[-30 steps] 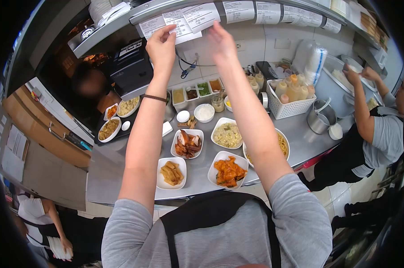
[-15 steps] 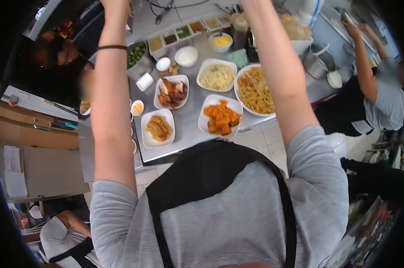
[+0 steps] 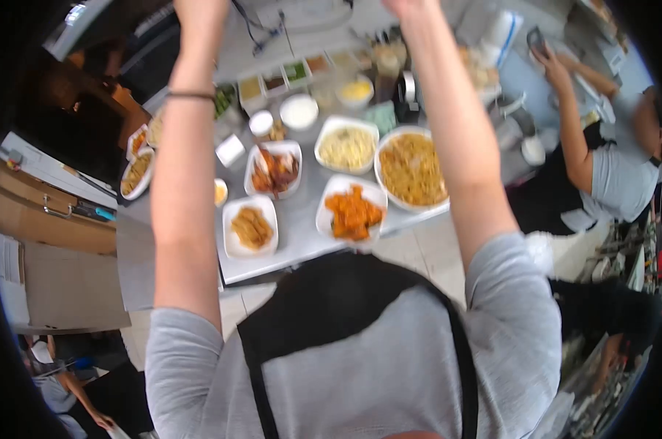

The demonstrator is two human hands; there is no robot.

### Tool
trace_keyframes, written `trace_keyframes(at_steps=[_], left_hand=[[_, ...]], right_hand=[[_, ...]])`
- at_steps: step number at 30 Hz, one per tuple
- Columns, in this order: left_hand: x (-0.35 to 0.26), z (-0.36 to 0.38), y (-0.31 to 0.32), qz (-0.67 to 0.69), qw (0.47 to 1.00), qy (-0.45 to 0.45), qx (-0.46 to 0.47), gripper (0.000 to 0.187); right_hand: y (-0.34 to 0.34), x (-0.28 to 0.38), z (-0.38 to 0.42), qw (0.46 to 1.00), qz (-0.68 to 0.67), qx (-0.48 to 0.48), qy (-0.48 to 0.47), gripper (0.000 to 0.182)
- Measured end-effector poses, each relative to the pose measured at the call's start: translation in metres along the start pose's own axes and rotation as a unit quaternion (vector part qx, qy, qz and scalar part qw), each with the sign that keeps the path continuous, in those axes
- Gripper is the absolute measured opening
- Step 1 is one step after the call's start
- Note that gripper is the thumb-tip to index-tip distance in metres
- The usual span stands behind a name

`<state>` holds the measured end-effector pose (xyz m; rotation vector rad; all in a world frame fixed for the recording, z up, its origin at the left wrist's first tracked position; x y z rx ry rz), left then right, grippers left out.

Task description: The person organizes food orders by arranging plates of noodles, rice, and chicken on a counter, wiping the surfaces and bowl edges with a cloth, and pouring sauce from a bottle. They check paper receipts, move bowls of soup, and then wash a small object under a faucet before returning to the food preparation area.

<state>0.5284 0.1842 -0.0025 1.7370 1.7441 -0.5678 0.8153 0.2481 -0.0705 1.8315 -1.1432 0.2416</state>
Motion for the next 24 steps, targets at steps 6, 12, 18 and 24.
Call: trace_keyframes(at_steps=[6, 12, 18, 24], left_hand=[[0.016, -0.009, -0.006, 0.008, 0.998, 0.063, 0.027, 0.016], [0.024, 0.002, -0.011, -0.011, 0.999, 0.035, 0.011, 0.017], [0.061, 0.072, -0.034, -0.064, 0.996, 0.021, 0.067, 0.023], [0.145, 0.200, -0.028, -0.007, 0.934, -0.291, 0.208, 0.023]], right_hand=[[0.062, 0.002, 0.044, 0.995, 0.072, -0.029, 0.065, 0.028], [0.058, -0.007, 0.009, 0.986, 0.081, -0.110, 0.093, 0.037], [-0.022, 0.042, 0.090, 0.961, 0.258, -0.005, 0.094, 0.057], [-0.293, 0.067, 0.287, 0.659, 0.717, -0.068, 0.216, 0.046]])
Point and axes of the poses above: each hand's wrist, its own z-axis away from the middle knuckle, its own y-axis out of the palm, x = y × z, the point moved 5 cm from there along -z, towards the middle knuckle, and after that the axes turned 9 degrees about z, right-handed, at the moved point
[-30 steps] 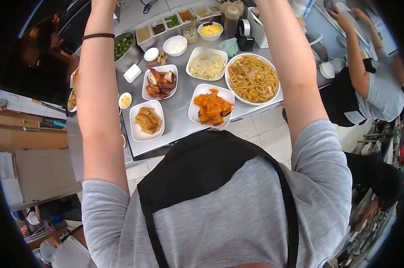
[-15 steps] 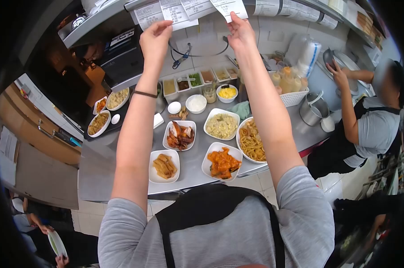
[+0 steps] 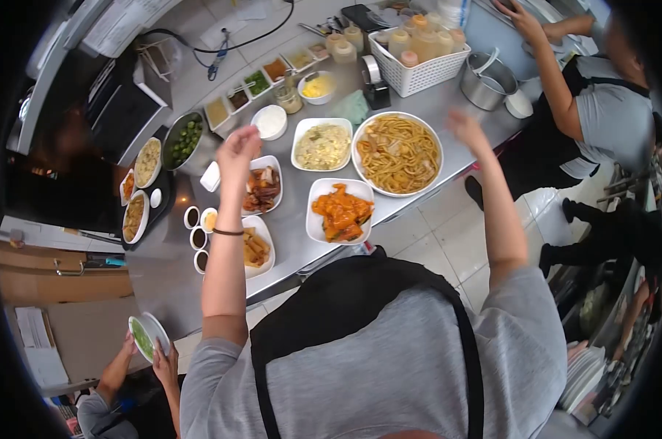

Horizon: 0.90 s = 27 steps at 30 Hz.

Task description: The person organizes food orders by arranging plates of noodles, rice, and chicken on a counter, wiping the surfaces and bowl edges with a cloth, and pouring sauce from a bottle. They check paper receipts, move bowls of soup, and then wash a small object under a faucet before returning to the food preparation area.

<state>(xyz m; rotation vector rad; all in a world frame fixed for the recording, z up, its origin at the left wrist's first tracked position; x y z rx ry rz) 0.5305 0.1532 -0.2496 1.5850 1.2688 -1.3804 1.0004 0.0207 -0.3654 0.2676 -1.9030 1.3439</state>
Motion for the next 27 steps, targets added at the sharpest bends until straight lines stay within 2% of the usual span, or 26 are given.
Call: trace_keyframes(at_steps=[1, 2, 3, 5, 6, 9, 14, 16, 17, 18, 20, 21, 22, 24, 25, 27], left_hand=[[0.016, 0.007, 0.015, 0.011, 0.999, -0.045, 0.010, 0.024], [0.029, 0.014, 0.035, 0.022, 0.996, -0.090, 0.018, 0.024], [0.039, 0.018, 0.056, 0.036, 0.990, -0.128, 0.043, 0.025], [0.064, 0.022, 0.092, 0.051, 0.977, -0.186, 0.093, 0.026], [0.081, 0.020, 0.106, 0.052, 0.970, -0.207, 0.117, 0.026], [0.107, 0.015, 0.137, 0.025, 0.964, -0.235, 0.123, 0.025], [0.107, 0.018, 0.155, -0.007, 0.966, -0.232, 0.115, 0.023], [0.100, 0.024, 0.154, -0.040, 0.971, -0.224, 0.071, 0.022], [0.099, 0.026, 0.153, -0.044, 0.979, -0.196, 0.036, 0.032], [0.098, 0.028, 0.156, -0.043, 0.980, -0.194, 0.027, 0.032], [0.099, 0.034, 0.167, 0.163, 0.953, -0.252, -0.022, 0.047], [0.082, 0.035, 0.174, 0.296, 0.912, -0.284, -0.009, 0.059], [0.076, 0.032, 0.168, 0.297, 0.912, -0.282, -0.017, 0.059], [0.068, 0.025, 0.145, 0.497, 0.831, -0.241, -0.065, 0.055], [0.063, 0.022, 0.129, 0.506, 0.835, -0.204, -0.074, 0.050], [0.052, 0.024, 0.100, 0.507, 0.833, -0.175, -0.132, 0.046]], right_hand=[[0.007, -0.014, 0.036, 0.976, -0.022, 0.153, 0.154, 0.049], [0.026, -0.036, 0.068, 0.931, -0.204, 0.212, 0.215, 0.058], [0.040, -0.025, 0.096, 0.853, -0.357, 0.292, 0.244, 0.064], [0.053, -0.008, 0.119, 0.791, -0.489, 0.268, 0.251, 0.057], [0.059, -0.004, 0.121, 0.790, -0.487, 0.274, 0.252, 0.057], [0.064, 0.004, 0.115, 0.814, -0.496, 0.169, 0.250, 0.047], [0.043, 0.013, 0.103, 0.835, -0.461, 0.164, 0.250, 0.042], [0.027, 0.024, 0.101, 0.837, -0.461, 0.180, 0.235, 0.042], [0.021, 0.031, 0.100, 0.836, -0.467, 0.182, 0.224, 0.043], [0.016, 0.039, 0.096, 0.837, -0.465, 0.189, 0.218, 0.043], [0.008, 0.061, 0.088, 0.836, -0.469, 0.211, 0.191, 0.047], [0.008, 0.078, 0.080, 0.832, -0.472, 0.237, 0.169, 0.051], [0.015, 0.088, 0.075, 0.832, -0.469, 0.244, 0.167, 0.051], [0.029, 0.111, 0.060, 0.837, -0.453, 0.285, 0.119, 0.051], [0.035, 0.122, 0.050, 0.820, -0.458, 0.324, 0.109, 0.047], [0.050, 0.125, 0.012, 0.822, -0.438, 0.350, 0.097, 0.041]])
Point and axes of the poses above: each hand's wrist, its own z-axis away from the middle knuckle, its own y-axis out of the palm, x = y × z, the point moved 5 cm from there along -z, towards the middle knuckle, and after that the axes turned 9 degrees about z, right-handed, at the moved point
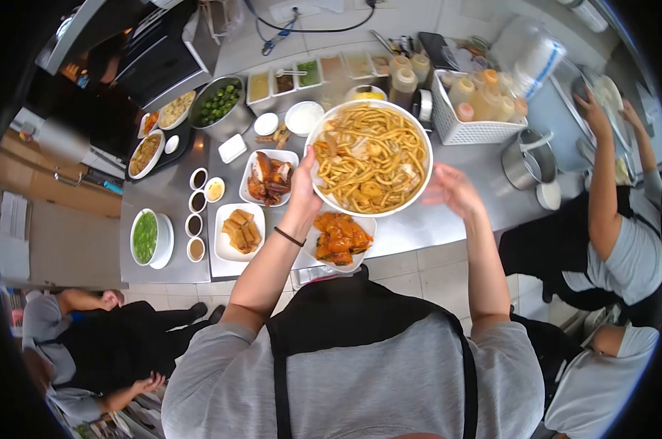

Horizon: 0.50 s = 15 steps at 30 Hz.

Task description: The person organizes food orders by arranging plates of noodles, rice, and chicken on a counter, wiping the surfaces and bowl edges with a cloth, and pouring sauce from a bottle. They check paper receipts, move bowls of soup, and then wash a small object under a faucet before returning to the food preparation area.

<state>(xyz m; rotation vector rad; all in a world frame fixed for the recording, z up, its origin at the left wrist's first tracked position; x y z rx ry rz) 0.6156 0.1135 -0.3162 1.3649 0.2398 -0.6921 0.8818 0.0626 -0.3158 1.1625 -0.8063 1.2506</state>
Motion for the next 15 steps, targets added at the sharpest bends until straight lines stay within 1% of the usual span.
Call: trace_keyframes(at_steps=[1, 2, 3, 4, 5, 6, 8, 9, 11, 12, 13, 14, 15], left_hand=[[-0.012, 0.004, -0.003, 0.006, 1.000, 0.019, -0.016, 0.046], [-0.023, -0.001, -0.020, -0.025, 0.999, 0.046, -0.012, 0.046], [-0.031, 0.005, -0.015, -0.003, 0.999, 0.048, -0.011, 0.046], [-0.038, 0.010, -0.013, -0.010, 0.998, 0.054, -0.012, 0.046], [-0.045, 0.014, -0.012, -0.016, 0.998, 0.059, -0.012, 0.045], [-0.050, 0.018, -0.009, -0.016, 0.998, 0.061, -0.013, 0.045], [-0.053, 0.027, -0.004, -0.031, 0.998, 0.045, -0.012, 0.045], [-0.055, 0.030, -0.004, -0.031, 0.999, 0.043, -0.012, 0.045], [-0.053, 0.035, -0.003, -0.025, 1.000, 0.013, -0.012, 0.044], [-0.049, 0.037, 0.000, -0.014, 1.000, -0.001, -0.006, 0.045], [-0.045, 0.040, 0.001, -0.011, 1.000, -0.009, -0.005, 0.045], [-0.037, 0.041, 0.002, -0.011, 0.999, -0.032, -0.008, 0.045], [-0.030, 0.041, 0.005, -0.012, 0.998, -0.057, -0.010, 0.046]], right_hand=[[-0.005, 0.001, -0.022, 1.000, 0.021, 0.011, 0.012, 0.035], [-0.015, -0.001, -0.060, 0.979, 0.196, -0.041, -0.044, 0.029], [-0.020, -0.007, -0.095, 0.922, 0.362, -0.094, -0.100, 0.025], [-0.004, -0.006, -0.110, 0.854, 0.467, -0.134, -0.188, 0.022], [0.014, -0.005, -0.119, 0.763, 0.560, -0.172, -0.273, 0.019], [0.014, -0.015, -0.131, 0.763, 0.560, -0.171, -0.274, 0.019], [0.015, -0.039, -0.149, 0.767, 0.590, -0.112, -0.228, 0.016], [0.013, -0.030, -0.147, 0.767, 0.590, -0.112, -0.227, 0.016], [0.002, 0.021, -0.122, 0.777, 0.548, -0.159, -0.265, 0.008], [-0.013, 0.035, -0.113, 0.865, 0.426, -0.146, -0.223, 0.009], [-0.029, 0.044, -0.101, 0.931, 0.293, -0.131, -0.174, 0.010], [-0.037, 0.049, -0.094, 0.950, 0.275, -0.058, -0.138, 0.009], [-0.050, 0.045, -0.095, 0.949, 0.276, -0.067, -0.134, 0.009]])
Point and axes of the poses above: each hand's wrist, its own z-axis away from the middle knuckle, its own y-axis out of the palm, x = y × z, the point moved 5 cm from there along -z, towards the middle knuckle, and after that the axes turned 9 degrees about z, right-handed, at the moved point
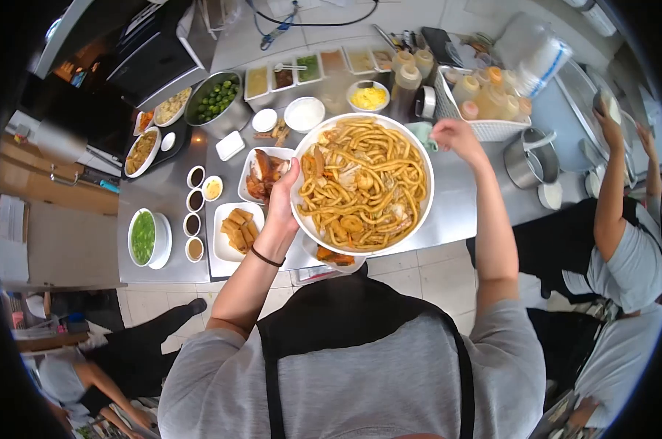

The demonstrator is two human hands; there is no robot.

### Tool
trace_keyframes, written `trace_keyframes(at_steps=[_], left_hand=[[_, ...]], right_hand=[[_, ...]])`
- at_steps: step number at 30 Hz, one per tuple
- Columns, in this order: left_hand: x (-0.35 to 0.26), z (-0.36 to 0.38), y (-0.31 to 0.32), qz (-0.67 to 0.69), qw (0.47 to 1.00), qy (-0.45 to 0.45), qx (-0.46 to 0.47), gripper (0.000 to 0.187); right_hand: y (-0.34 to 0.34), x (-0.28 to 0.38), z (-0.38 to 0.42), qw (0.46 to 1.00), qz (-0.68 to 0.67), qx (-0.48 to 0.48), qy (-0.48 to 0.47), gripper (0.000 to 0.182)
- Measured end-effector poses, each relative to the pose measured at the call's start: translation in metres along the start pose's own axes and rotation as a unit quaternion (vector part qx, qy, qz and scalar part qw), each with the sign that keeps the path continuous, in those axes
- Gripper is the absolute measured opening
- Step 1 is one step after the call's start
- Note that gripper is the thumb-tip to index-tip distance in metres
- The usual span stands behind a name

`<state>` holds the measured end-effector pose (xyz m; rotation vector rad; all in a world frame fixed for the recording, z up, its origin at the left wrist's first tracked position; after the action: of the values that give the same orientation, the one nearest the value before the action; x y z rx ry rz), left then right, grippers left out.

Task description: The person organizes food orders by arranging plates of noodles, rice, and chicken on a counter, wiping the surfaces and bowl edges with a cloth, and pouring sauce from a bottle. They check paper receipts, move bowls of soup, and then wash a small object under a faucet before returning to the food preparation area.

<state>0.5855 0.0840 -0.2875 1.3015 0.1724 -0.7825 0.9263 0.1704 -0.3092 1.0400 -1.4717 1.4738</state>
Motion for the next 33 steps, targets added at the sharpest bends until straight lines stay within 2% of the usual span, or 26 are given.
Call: trace_keyframes(at_steps=[1, 2, 3, 6, 7, 9, 10, 12, 14, 16, 17, 19, 22, 23, 25, 26, 28, 29, 30, 33], left_hand=[[0.008, 0.001, 0.007, -0.006, 1.000, -0.023, 0.014, 0.048], [0.017, 0.000, 0.012, -0.006, 0.999, -0.035, 0.020, 0.048], [0.026, -0.002, 0.016, -0.005, 0.998, -0.063, 0.016, 0.048], [0.059, -0.007, 0.027, -0.026, 0.992, -0.121, 0.022, 0.049], [0.071, -0.011, 0.029, -0.017, 0.988, -0.149, 0.042, 0.048], [0.094, -0.017, 0.033, -0.010, 0.978, -0.195, 0.071, 0.046], [0.099, -0.018, 0.038, -0.011, 0.977, -0.201, 0.075, 0.046], [0.110, -0.015, 0.048, -0.017, 0.967, -0.235, 0.094, 0.046], [0.115, -0.016, 0.050, -0.021, 0.963, -0.253, 0.092, 0.046], [0.117, -0.015, 0.056, -0.024, 0.963, -0.252, 0.096, 0.047], [0.118, -0.015, 0.057, -0.024, 0.963, -0.252, 0.097, 0.047], [0.118, -0.016, 0.056, -0.030, 0.965, -0.246, 0.083, 0.047], [0.115, -0.017, 0.053, -0.028, 0.966, -0.245, 0.080, 0.048], [0.112, -0.016, 0.053, -0.028, 0.966, -0.243, 0.080, 0.048], [0.105, -0.014, 0.052, -0.027, 0.970, -0.230, 0.071, 0.049], [0.102, -0.015, 0.051, -0.027, 0.971, -0.226, 0.072, 0.049], [0.097, -0.016, 0.047, -0.031, 0.974, -0.210, 0.081, 0.049], [0.097, -0.016, 0.047, -0.031, 0.974, -0.209, 0.081, 0.049], [0.096, -0.018, 0.048, -0.027, 0.975, -0.205, 0.083, 0.048], [0.093, -0.018, 0.049, -0.028, 0.977, -0.197, 0.079, 0.047]], right_hand=[[-0.003, -0.004, 0.001, 0.987, 0.144, 0.015, -0.074, 0.007], [-0.006, -0.009, 0.006, 0.946, 0.287, 0.031, -0.144, 0.006], [-0.007, 0.018, 0.019, 0.985, 0.153, 0.081, -0.011, 0.009], [0.006, 0.038, 0.027, 0.983, 0.063, 0.169, 0.016, 0.012], [0.010, 0.042, 0.025, 0.985, 0.063, 0.159, 0.024, 0.012], [0.023, 0.054, 0.026, 0.963, 0.097, 0.240, -0.069, 0.011], [0.020, 0.055, 0.023, 0.965, 0.098, 0.235, -0.064, 0.011], [0.024, 0.056, 0.024, 0.947, 0.100, 0.304, -0.032, 0.014], [0.024, 0.064, 0.025, 0.942, 0.127, 0.306, -0.054, 0.012], [0.033, 0.085, 0.035, 0.892, 0.321, 0.304, -0.095, 0.011], [0.037, 0.086, 0.039, 0.892, 0.322, 0.303, -0.094, 0.011], [0.040, 0.097, 0.041, 0.862, 0.407, 0.226, -0.198, 0.014], [0.035, 0.101, 0.040, 0.838, 0.448, 0.207, -0.234, 0.018], [0.028, 0.101, 0.039, 0.837, 0.448, 0.208, -0.236, 0.018], [0.004, 0.095, 0.033, 0.882, 0.366, 0.246, -0.166, 0.016], [-0.003, 0.092, 0.030, 0.881, 0.367, 0.246, -0.170, 0.016], [-0.011, 0.088, 0.026, 0.918, 0.301, 0.240, -0.099, 0.015], [-0.004, 0.089, 0.027, 0.916, 0.275, 0.256, -0.141, 0.014], [0.004, 0.091, 0.027, 0.916, 0.275, 0.255, -0.141, 0.014], [0.020, 0.095, 0.028, 0.881, 0.375, 0.222, -0.185, 0.016]])
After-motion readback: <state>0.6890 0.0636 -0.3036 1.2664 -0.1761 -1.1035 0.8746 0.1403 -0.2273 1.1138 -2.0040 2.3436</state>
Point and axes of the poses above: each hand's wrist, its own z-axis away from the middle knuckle, its own y-axis out of the palm, x = y × z, the point moved 5 cm from there along -z, towards the middle knuckle, and after that the axes turned 9 degrees about z, right-handed, at the moved point
